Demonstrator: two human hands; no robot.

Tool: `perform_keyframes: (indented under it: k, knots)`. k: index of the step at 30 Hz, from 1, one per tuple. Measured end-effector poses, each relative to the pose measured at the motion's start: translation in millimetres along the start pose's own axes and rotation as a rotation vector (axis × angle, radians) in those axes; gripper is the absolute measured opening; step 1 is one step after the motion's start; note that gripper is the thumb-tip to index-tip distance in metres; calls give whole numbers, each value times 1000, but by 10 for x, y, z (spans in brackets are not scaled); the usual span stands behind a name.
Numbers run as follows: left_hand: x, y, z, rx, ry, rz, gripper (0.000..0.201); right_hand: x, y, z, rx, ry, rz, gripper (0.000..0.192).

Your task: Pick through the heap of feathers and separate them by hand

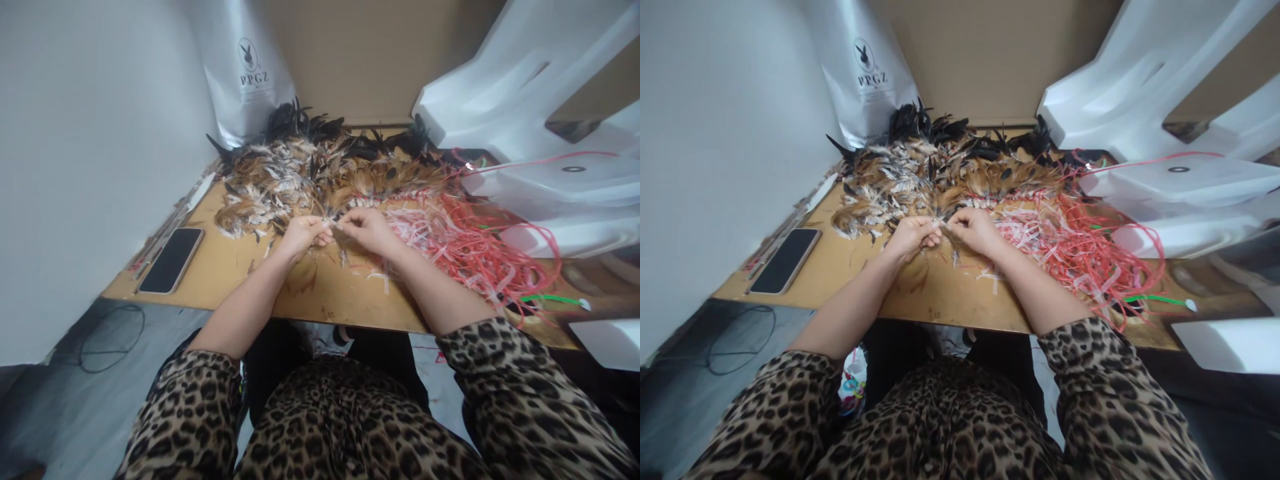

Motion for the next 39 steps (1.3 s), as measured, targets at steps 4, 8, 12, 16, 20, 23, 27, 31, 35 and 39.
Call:
perform_keyframes:
  k: [4, 8, 12, 16, 20, 23, 27, 31, 35, 39]
  knots:
    - [-11, -20, -7, 183, 43, 30, 17, -88, -117, -216, -357, 192, -54, 22]
    - [-55, -83, -22, 440, 61, -48, 20, -119, -178, -355, -676, 275, -180, 26]
    - [-128, -149, -17, 615, -17, -206, 17, -76, -100, -387, -680, 307, -267, 27]
    - [-199, -198, 20, 585, -53, -341, 21, 1, 75, -278, -367, 171, -329, 18]
    - [-238, -244, 69, 453, -88, -409, 25, 38, 191, -73, 78, -49, -425, 24]
    - [-225, -244, 96, 338, -114, -369, 29, 60, 228, 54, 273, -109, -396, 29]
    - [-155, -175, 100, 188, -101, -191, 31, 84, 180, 109, 299, -49, -261, 24]
    - [-89, -106, 61, 37, -42, -53, 30, 62, 69, 102, 227, -136, -114, 28]
    - [-53, -73, 1, -62, 44, -10, 26, 18, 40, -69, -61, 68, 9, 21]
    - [-34, -59, -46, -18, 104, 0, 21, -59, -22, -241, -439, 190, -45, 22]
Point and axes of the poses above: each hand's wrist, its own x-axis towards the middle knuckle, its own y-axis out of the back of the hand, z = x × y, the point moved 3 cm from there along x, towards the middle knuckle, and after that the axes turned 3 degrees about x, right-handed, at the moved point
